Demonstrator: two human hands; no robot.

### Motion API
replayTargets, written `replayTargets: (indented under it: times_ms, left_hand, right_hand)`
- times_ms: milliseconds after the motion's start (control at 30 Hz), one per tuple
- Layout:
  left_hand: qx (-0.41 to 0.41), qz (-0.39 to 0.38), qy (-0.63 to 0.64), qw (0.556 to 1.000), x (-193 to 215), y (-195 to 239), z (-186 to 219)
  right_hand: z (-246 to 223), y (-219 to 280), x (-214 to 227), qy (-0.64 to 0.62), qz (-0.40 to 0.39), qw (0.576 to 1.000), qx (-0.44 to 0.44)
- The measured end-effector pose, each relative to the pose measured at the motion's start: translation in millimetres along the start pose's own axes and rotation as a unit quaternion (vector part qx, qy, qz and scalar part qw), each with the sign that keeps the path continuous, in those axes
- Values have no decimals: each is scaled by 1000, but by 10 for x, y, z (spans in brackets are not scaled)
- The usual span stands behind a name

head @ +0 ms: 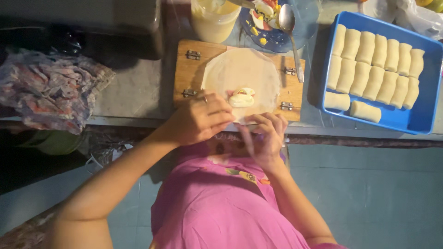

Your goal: The person cooks thin crepes in a small pan, then fills them with chopped egg and ham plus a creamy spread, rolls them tightly, and places them on a blue tray. The process repeats for multiple rolls.

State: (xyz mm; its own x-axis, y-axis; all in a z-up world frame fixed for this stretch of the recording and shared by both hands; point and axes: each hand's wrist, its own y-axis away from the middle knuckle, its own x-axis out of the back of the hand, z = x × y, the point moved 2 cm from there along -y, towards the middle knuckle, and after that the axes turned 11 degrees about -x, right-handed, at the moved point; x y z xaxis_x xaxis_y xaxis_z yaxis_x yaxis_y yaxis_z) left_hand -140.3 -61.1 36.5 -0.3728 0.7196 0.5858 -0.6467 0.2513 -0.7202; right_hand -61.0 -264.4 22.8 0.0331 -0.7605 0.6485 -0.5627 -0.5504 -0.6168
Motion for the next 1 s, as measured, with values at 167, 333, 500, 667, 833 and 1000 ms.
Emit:
replayTargets:
  times_ms: [167, 333, 500, 667, 833, 1000]
  left_hand:
    - [168, 80, 125, 975, -45, -21, -86]
    - [212, 109, 23, 971, -47, -131, -247]
    - [247, 119, -99, 956, -96, -209, -239]
    - [269, 105, -209, 934, -172, -114, -140]
    - [254, 61, -256, 931, -349, 4, 220]
    - [307, 57, -259, 914, -371, 277, 338]
  right_hand:
    - [180, -222, 164, -96, -8, 994, -56]
    - [304, -626, 109, -86, -84, 984, -131]
    - [261, -836, -33, -41, -142, 988, -53]
    - [228, -752, -34, 31, -125, 992, -16]
    - [220, -568, 101, 94, -125, 986, -64]
    - [224, -140, 203, 207, -150, 962, -94]
